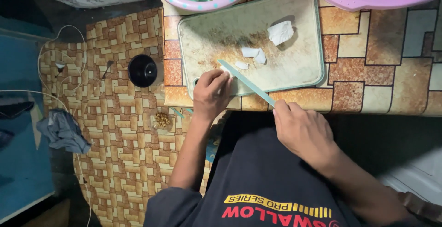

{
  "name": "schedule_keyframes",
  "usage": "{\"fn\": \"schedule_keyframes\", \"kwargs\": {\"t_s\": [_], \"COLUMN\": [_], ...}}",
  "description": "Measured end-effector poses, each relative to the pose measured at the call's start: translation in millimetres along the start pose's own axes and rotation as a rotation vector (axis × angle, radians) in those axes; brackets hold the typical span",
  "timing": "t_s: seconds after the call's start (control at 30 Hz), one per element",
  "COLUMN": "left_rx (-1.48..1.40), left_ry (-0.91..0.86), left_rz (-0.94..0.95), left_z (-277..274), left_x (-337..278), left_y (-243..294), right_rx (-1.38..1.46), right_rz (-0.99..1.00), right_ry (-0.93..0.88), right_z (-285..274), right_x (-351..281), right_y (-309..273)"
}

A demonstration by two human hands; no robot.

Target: Dicing small white vegetable pieces on a cutting board using a blue knife.

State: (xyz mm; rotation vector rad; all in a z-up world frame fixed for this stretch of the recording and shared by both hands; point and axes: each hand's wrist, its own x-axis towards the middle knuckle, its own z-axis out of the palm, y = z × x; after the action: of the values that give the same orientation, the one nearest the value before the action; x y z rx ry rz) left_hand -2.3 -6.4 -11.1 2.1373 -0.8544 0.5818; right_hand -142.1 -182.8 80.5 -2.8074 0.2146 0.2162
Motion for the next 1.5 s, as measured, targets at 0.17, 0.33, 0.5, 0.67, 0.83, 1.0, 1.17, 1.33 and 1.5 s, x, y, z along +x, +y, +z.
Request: {"fn": "schedule_keyframes", "kwargs": {"t_s": [0.17,0.33,0.5,0.67,0.83,1.0,1.17,1.33,1.5], "left_rx": [0.031,0.110,0.114,0.089,0.087,0.093,0.089,0.109,0.118], "left_ry": [0.024,0.074,0.104,0.115,0.123,0.128,0.124,0.120,0.091], "left_rz": [0.015,0.023,0.005,-0.042,-0.077,-0.130,-0.139,-0.141,-0.165], "left_z": [-5.2,2.6,0.4,-2.9,-4.3,-3.4,4.4,10.8,8.4], "left_x": [9.4,7.7,18.1,33.4,37.5,37.4,18.7,4.2,2.6], "left_y": [10.6,12.5,21.6,30.8,34.2,35.0,22.9,14.0,13.8], "right_rx": [-0.040,-0.090,-0.256,-0.291,-0.297,-0.240,-0.179,-0.123,-0.069], "right_rz": [-0.065,-0.078,-0.127,-0.108,-0.065,0.002,0.027,0.008,-0.071], "right_ry": [0.038,-0.012,0.068,0.041,0.021,-0.105,-0.245,-0.303,-0.241], "right_z": [-1.1,-4.8,-10.5,-14.0,-10.6,-3.9,-4.1,1.9,2.7], "right_x": [4.6,9.2,12.9,16.6,22.3,29.6,37.5,50.6,68.9], "right_y": [-4.5,-7.2,-14.8,-22.0,-27.1,-29.9,-25.9,-25.8,-33.1]}}
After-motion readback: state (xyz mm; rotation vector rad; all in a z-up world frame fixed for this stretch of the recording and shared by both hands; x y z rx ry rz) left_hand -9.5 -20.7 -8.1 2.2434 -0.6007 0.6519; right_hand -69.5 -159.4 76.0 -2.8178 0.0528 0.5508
